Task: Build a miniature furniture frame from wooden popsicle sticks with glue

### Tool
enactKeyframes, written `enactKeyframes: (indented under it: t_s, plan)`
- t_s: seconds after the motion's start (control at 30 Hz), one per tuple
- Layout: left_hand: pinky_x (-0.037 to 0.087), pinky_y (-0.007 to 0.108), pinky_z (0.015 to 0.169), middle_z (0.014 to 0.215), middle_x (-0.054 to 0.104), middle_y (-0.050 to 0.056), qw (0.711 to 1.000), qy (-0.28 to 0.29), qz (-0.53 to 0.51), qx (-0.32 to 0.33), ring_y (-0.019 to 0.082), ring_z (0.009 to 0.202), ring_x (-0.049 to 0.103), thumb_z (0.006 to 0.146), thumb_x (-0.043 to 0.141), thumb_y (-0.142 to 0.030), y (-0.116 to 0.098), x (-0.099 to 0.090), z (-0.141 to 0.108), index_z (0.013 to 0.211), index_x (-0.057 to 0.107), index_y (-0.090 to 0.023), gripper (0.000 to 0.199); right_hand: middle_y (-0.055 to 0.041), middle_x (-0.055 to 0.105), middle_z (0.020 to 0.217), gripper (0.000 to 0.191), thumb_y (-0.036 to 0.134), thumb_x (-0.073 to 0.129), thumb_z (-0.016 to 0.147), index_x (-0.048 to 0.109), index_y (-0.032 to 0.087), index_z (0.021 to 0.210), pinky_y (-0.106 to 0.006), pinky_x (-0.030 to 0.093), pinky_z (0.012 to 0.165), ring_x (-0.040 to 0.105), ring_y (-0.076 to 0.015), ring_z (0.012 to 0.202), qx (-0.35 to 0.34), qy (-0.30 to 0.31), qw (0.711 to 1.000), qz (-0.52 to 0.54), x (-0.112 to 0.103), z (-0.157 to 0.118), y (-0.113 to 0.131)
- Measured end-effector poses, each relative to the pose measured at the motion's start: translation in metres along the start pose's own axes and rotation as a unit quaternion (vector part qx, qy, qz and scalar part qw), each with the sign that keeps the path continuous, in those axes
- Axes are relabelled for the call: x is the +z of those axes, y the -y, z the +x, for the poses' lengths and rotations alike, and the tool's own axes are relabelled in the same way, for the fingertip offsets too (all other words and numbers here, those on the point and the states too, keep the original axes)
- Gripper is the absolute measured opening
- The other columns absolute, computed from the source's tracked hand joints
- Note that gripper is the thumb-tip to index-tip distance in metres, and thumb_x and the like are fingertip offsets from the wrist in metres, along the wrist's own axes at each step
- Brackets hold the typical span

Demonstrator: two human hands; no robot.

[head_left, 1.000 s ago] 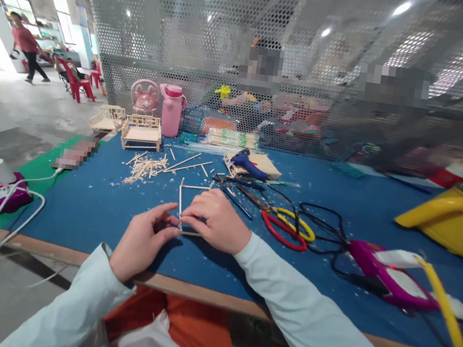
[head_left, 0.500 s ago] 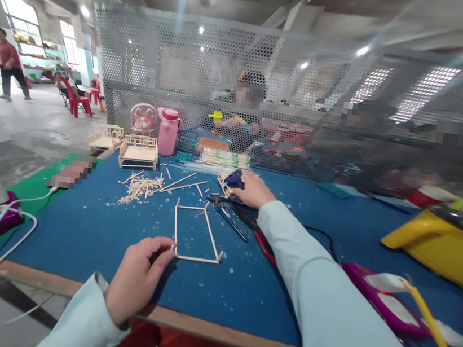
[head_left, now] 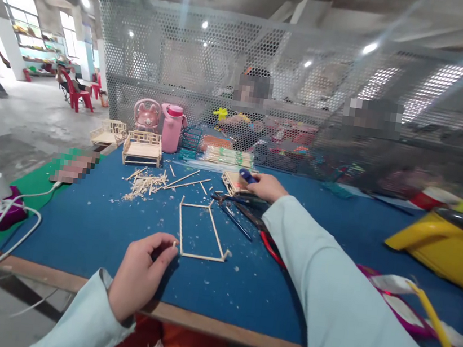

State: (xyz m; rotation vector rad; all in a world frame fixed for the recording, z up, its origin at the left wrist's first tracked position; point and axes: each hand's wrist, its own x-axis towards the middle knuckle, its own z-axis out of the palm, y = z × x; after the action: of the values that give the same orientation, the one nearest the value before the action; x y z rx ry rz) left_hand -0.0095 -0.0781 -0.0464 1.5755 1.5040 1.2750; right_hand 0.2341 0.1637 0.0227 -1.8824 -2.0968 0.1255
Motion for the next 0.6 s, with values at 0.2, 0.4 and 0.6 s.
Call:
enactKeyframes:
  t_s: [0.2, 0.4, 0.6]
  plan:
    - [0.045, 0.023, 0.065, 0.077, 0.065, 0.002, 0.999, -0.017, -0.039, -0.02, 0.013, 0.069, 0.058, 0.079, 0.052, -0.033, 0.002, -0.009, 0.002, 0.087, 0.062, -0.016, 0.022, -0.0092, 0.063, 0.076, 0.043, 0.038, 0.042, 0.078, 0.061, 0.005, 0.097, -0.023, 0.038, 0.054, 0.054, -0.0139, 0.062, 0.044, -0.099, 0.988, 0.112, 0.002, -0.019, -0.006]
    - [0.046, 0.024, 0.067, 0.079, 0.066, 0.003, 0.997, -0.073, -0.01, -0.032, 0.015, 0.072, 0.06, 0.076, 0.055, -0.037, 0.008, -0.036, 0.003, 0.089, 0.061, -0.016, 0.026, -0.0009, 0.053, 0.057, 0.038, 0.052, 0.052, 0.072, 0.056, 0.015, 0.067, -0.024, 0.035, 0.051, 0.044, -0.0094, 0.052, -0.135, 0.032, 0.929, 0.344, -0.033, -0.093, 0.011]
    - [0.046, 0.024, 0.066, 0.081, 0.066, 0.003, 0.998, -0.029, 0.05, -0.033, 0.014, 0.072, 0.059, 0.079, 0.052, -0.037, 0.01, -0.039, 0.0, 0.088, 0.061, -0.016, 0.024, 0.0014, 0.048, 0.046, 0.042, 0.056, 0.049, 0.075, 0.051, 0.018, 0.059, -0.023, 0.032, 0.04, 0.042, -0.0095, 0.041, -0.244, 0.225, 0.897, 0.291, -0.046, -0.144, 0.032]
